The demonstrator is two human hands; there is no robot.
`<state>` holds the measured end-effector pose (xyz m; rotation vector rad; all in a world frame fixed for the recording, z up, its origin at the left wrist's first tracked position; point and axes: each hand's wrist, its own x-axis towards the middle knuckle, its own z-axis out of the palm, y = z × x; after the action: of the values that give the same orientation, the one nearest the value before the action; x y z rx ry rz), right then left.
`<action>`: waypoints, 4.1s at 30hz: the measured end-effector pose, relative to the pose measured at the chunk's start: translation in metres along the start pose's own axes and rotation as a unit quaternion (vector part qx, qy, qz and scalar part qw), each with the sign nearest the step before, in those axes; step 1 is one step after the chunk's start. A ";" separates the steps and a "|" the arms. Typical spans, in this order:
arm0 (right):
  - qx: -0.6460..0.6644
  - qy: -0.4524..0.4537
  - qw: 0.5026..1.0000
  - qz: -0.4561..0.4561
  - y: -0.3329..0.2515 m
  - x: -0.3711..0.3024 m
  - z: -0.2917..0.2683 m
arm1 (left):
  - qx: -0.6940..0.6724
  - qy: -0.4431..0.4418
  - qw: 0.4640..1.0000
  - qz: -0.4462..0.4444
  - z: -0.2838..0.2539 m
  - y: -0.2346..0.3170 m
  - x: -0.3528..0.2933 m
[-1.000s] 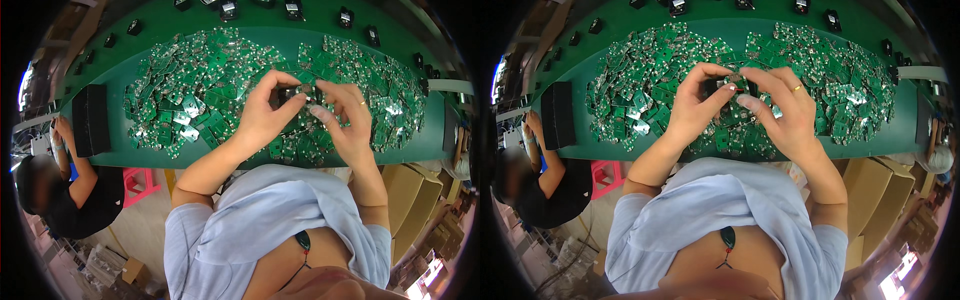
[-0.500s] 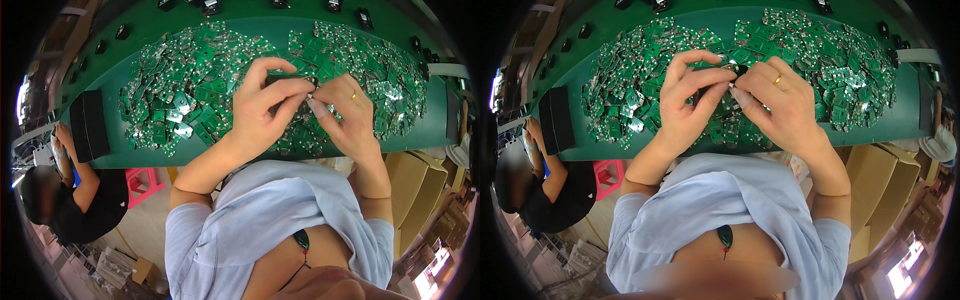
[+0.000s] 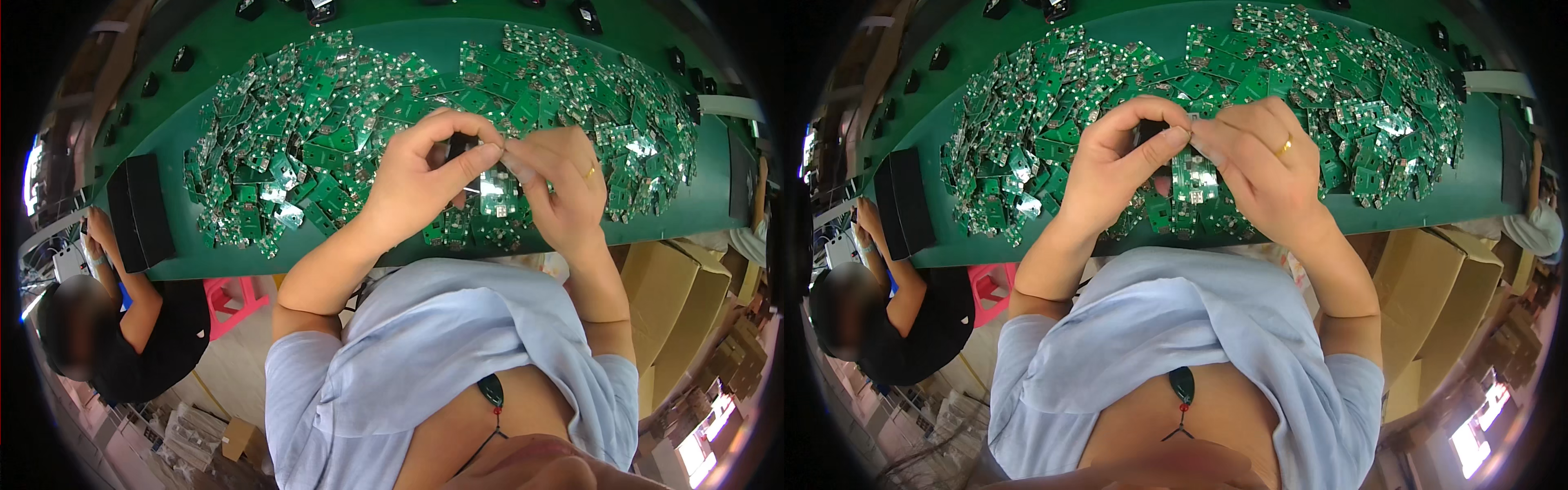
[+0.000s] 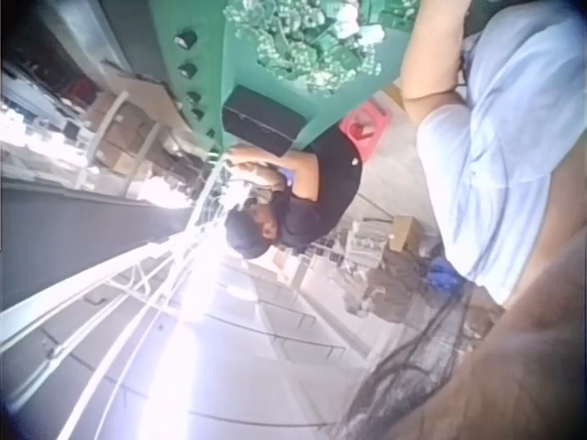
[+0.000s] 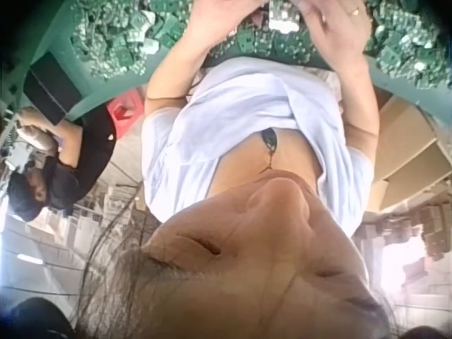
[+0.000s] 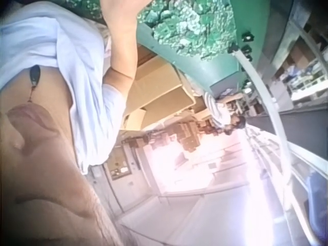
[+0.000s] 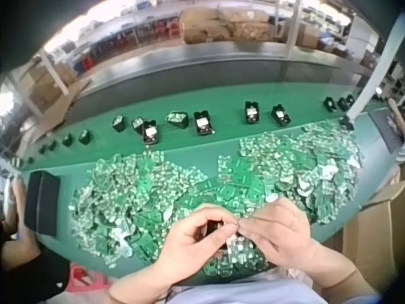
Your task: The person picks up a black plastic housing and a green circuit board from a pile, fits the board into the housing by hand, and places the assembled unit onto the table, repeating this process multiple times.
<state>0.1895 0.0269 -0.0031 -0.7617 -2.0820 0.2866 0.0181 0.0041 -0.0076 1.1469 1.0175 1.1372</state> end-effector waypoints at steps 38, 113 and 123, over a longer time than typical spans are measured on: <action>-0.110 -0.118 0.985 -0.054 -0.010 0.015 0.003 | 0.275 0.138 0.912 0.272 -0.004 -0.005 0.005; 0.220 0.024 0.938 0.267 -0.023 0.021 0.023 | -0.093 0.060 0.994 0.023 -0.018 0.000 -0.008; 0.158 -0.036 0.915 0.369 0.062 0.074 0.063 | 0.242 0.033 0.958 0.152 -0.080 -0.017 0.107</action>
<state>0.1325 0.1262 -0.0198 -1.3207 -1.6645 1.0503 -0.0417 0.1201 -0.0380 1.7116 1.2421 1.2037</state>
